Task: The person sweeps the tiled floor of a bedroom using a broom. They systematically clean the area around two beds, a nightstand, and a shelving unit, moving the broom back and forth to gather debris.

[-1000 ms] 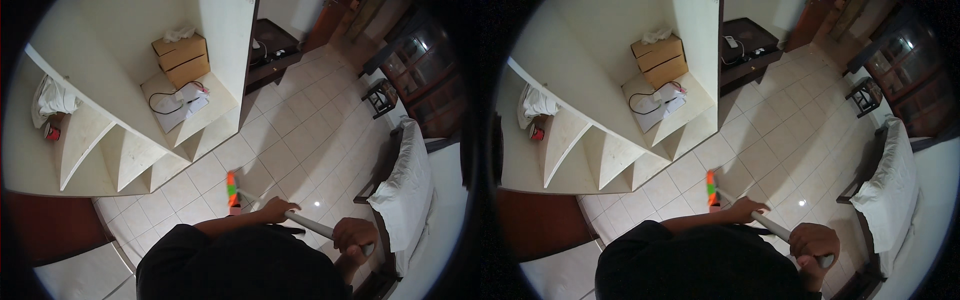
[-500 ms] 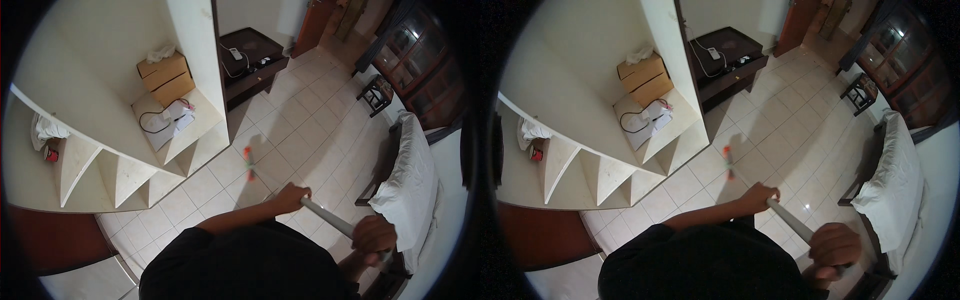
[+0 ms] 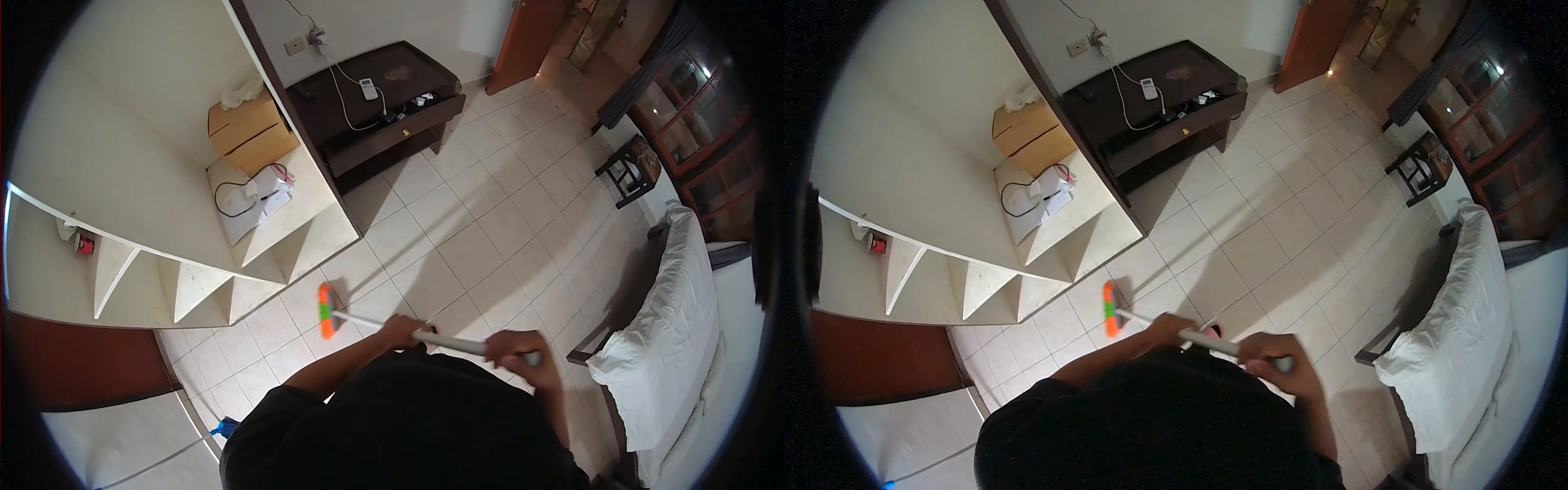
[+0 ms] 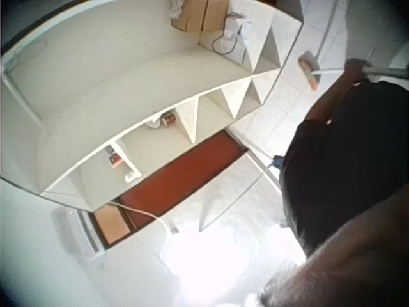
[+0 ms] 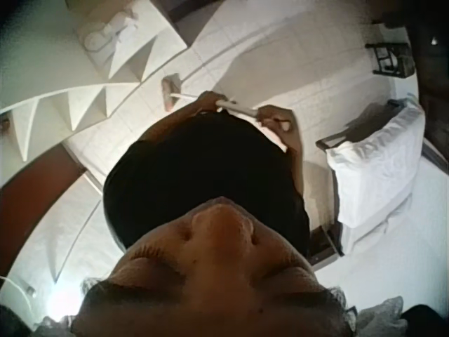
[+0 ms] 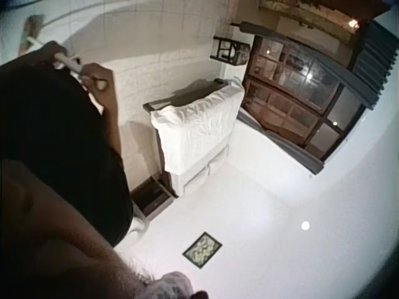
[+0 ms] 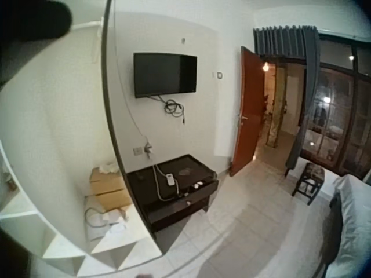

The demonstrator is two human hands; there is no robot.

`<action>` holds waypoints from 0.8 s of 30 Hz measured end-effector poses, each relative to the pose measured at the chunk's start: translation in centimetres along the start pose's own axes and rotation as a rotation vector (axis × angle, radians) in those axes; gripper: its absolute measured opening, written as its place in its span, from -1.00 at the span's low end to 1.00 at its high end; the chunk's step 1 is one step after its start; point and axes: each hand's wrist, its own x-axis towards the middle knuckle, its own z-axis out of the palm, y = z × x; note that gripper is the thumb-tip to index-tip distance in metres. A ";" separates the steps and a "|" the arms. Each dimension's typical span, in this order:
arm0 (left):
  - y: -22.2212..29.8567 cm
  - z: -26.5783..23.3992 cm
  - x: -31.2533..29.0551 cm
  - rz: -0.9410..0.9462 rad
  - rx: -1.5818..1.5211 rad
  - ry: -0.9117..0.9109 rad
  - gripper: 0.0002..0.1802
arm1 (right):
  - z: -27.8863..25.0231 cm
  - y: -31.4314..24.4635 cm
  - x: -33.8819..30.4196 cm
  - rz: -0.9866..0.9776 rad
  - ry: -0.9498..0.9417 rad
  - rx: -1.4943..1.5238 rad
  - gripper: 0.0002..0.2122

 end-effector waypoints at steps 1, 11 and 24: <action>2.1 -0.3 2.1 0.115 -0.075 0.101 -0.74 | -1.4 -2.2 0.2 -0.058 0.043 -0.035 -0.81; 12.1 -3.8 15.1 0.566 -0.382 0.282 -0.88 | -5.1 -8.7 1.1 -0.412 -0.364 -0.568 -0.68; 7.9 -2.5 12.1 0.218 0.021 0.149 -0.80 | -9.6 -2.9 -3.7 -0.270 0.102 0.005 -0.74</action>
